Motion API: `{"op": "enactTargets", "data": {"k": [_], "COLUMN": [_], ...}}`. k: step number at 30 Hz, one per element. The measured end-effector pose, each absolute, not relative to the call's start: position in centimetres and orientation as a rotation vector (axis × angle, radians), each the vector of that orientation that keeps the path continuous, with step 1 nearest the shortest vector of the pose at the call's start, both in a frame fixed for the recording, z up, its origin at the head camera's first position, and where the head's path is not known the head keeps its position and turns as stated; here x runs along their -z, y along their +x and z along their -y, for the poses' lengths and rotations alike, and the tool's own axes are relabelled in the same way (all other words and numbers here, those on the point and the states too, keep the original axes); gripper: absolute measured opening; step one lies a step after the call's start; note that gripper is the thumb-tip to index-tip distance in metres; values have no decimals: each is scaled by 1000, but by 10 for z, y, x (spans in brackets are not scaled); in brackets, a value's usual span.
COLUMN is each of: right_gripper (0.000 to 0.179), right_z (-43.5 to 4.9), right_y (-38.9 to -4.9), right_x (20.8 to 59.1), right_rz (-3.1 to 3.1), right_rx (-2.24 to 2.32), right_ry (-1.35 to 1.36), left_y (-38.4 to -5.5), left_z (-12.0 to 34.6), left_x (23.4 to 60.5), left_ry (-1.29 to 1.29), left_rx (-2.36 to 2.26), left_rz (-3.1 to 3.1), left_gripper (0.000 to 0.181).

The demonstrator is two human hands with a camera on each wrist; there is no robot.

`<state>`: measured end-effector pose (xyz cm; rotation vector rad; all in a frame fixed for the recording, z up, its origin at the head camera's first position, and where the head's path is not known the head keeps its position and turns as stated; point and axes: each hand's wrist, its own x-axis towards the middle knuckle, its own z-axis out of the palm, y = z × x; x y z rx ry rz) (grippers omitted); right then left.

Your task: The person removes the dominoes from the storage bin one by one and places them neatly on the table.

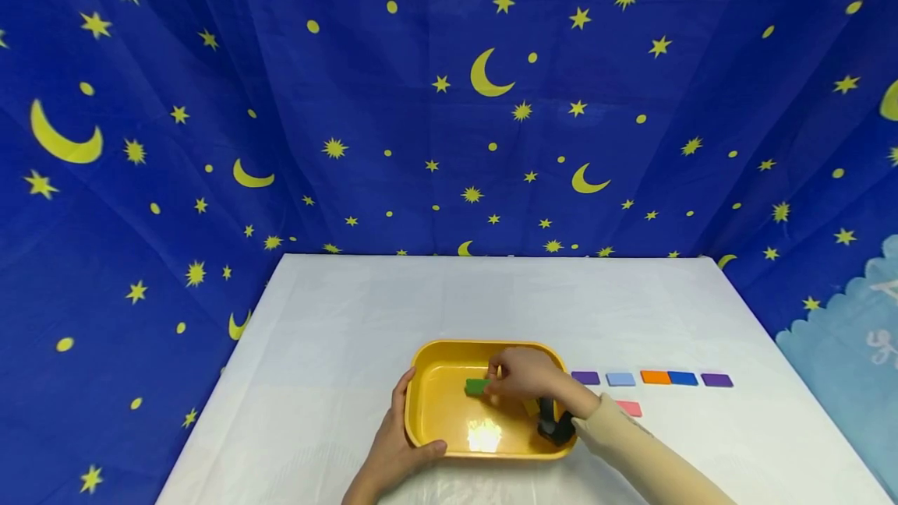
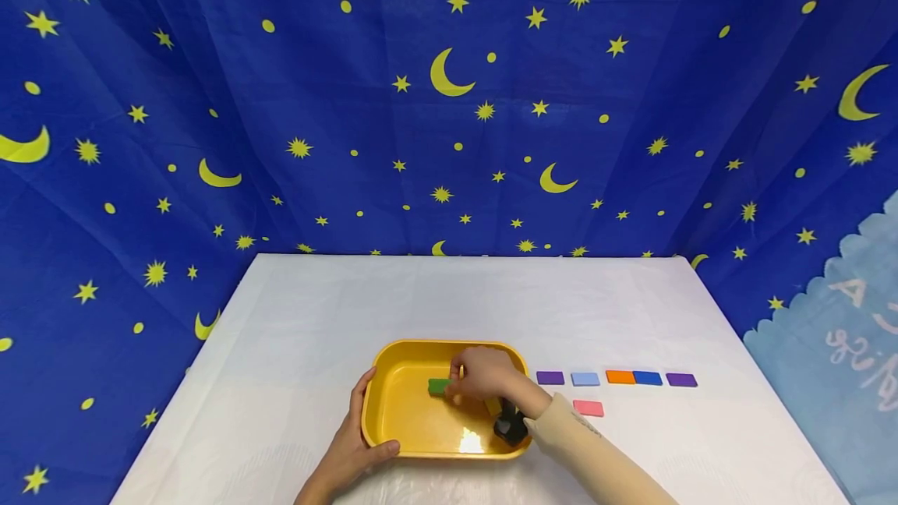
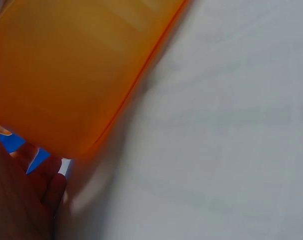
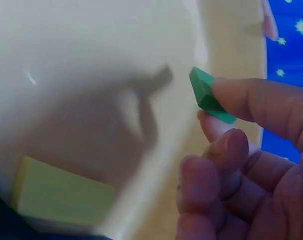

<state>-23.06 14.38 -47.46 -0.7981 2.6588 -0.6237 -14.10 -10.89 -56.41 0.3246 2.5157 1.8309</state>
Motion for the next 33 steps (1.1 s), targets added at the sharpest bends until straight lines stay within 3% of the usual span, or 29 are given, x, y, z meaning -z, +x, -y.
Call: {"op": "enactTargets", "data": {"k": [8,15,33], "right_gripper": [16,18,37], "right_z": [-166,-203,-322], "right_y": [-230,-227,-201], "right_x": [460,451,471], "right_rz": [-2724,-2775,-2665], "right_rx": [838,1022,1266], "right_ry": [-725,-461,-16], "left_y": [-141,-141,-140], "left_z": [108,108,108], "left_x": [565,564,564], "left_ry": [355,349,340], "left_rx": [-1843,-1838,-1828], "left_rz": [-2528,-2517,-2520], "left_gripper": [110,108,108]}}
